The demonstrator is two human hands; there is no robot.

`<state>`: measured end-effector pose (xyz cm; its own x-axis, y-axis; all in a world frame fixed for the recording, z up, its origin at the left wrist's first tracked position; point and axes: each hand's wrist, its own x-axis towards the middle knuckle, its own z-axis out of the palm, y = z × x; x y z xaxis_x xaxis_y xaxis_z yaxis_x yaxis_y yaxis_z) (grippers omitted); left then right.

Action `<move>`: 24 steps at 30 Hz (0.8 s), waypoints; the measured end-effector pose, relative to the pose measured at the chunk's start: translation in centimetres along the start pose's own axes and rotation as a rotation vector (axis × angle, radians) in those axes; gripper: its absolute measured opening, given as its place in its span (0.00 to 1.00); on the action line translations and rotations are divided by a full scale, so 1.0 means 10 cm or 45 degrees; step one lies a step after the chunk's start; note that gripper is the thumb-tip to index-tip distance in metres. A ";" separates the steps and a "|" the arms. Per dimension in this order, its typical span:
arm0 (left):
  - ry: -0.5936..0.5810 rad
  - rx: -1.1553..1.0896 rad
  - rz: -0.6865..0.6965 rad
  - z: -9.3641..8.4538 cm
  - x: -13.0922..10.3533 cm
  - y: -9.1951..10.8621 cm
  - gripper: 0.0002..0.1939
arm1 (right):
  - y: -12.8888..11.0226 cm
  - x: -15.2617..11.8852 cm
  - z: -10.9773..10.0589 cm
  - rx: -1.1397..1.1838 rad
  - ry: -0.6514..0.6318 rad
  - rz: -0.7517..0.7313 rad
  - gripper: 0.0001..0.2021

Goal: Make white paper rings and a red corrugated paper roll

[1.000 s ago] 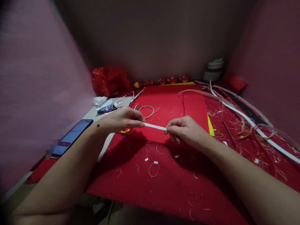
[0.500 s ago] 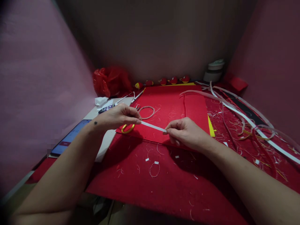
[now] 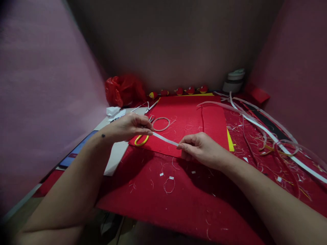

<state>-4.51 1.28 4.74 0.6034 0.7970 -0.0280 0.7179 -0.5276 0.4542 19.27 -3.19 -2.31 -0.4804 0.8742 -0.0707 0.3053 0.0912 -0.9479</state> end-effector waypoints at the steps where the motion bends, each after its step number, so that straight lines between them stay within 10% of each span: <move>1: 0.031 0.030 0.035 -0.02 -0.02 0.01 0.09 | 0.00 0.00 0.00 0.047 -0.003 0.009 0.11; 17: 0.154 0.833 0.558 -0.23 0.51 0.60 0.10 | -0.09 -0.01 0.02 -0.105 0.355 -0.191 0.08; 24: 0.556 0.784 0.793 -0.09 0.87 0.58 0.17 | -0.07 0.01 -0.03 0.306 0.477 -0.022 0.06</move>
<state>4.55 5.39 7.88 0.8434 0.2969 0.4478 0.4449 -0.8532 -0.2722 19.26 -3.06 -1.53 -0.1395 0.9900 0.0211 0.0790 0.0324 -0.9963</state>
